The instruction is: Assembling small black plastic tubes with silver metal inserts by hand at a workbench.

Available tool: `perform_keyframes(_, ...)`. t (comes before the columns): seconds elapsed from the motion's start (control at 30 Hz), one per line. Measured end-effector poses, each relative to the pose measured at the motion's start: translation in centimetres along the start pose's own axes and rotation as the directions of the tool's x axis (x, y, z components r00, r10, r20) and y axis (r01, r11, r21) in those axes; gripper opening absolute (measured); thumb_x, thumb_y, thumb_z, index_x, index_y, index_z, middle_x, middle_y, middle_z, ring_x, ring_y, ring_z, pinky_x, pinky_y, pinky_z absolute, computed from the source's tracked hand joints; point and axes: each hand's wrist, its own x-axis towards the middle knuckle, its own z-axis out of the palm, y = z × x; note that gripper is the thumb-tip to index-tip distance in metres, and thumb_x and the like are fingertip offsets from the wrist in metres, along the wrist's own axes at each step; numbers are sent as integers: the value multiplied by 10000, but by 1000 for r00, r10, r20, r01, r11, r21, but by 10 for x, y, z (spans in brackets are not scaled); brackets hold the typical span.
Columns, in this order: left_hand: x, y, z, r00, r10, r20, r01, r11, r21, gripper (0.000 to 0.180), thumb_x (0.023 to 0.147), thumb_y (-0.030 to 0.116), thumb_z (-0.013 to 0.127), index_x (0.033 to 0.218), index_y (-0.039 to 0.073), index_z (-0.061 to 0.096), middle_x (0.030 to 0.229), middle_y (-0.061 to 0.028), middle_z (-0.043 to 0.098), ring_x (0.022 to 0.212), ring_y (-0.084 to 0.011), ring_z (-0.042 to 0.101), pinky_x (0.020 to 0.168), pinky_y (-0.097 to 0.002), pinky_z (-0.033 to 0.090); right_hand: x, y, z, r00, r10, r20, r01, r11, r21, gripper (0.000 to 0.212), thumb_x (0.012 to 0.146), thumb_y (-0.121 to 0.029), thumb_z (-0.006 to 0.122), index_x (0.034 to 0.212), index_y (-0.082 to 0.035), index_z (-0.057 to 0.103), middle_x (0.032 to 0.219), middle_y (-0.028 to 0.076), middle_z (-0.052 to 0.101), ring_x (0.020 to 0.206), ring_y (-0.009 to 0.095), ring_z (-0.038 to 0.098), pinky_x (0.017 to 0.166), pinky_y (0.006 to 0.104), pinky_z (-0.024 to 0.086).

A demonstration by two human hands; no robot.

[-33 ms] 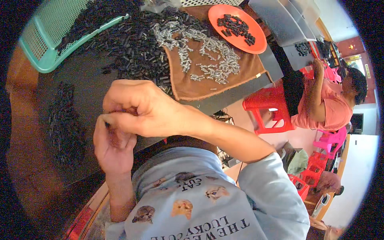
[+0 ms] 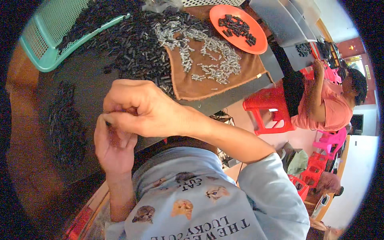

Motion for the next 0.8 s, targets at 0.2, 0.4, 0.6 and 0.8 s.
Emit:
perform_keyframes(0.2, 0, 0, 2, 999, 44, -31, -44, 999, -6, 258, 1045, 257, 405, 1031, 45, 551, 704, -26, 511, 553, -80, 419, 446, -239, 329, 2, 2, -5, 953, -271, 134, 303, 851, -429, 117, 802, 24, 674, 913, 47, 643, 806, 106, 580, 689, 172, 593, 549, 287, 477)
perform_keyframes(0.4, 0, -4, -1, 999, 47, 1, -47, 999, 26, 207, 1031, 230, 464, 1036, 42, 550, 709, -25, 572, 527, -75, 437, 451, -237, 344, -5, -2, -13, 823, -413, 390, 559, 467, -685, 234, 680, -23, 678, 898, 41, 624, 891, 146, 624, 692, 254, 598, 466, 316, 475)
perform_keyframes(0.6, 0, -6, -3, 995, 73, 70, -77, 995, 64, 207, 1031, 224, 468, 1033, 36, 554, 732, -44, 595, 542, -75, 451, 476, -234, 364, -2, -20, -9, 869, -321, 377, 490, 443, -751, 205, 767, -42, 691, 951, 33, 640, 798, 103, 585, 559, 203, 591, 439, 305, 460)
perform_keyframes(0.8, -1, -4, 0, 997, 74, 33, -76, 995, 64, 219, 1033, 225, 463, 1021, 28, 558, 718, -35, 576, 552, -74, 456, 485, -233, 370, -4, -18, -5, 853, -353, 384, 510, 412, -755, 254, 740, -12, 712, 966, 73, 631, 760, 102, 577, 535, 195, 584, 422, 303, 456)
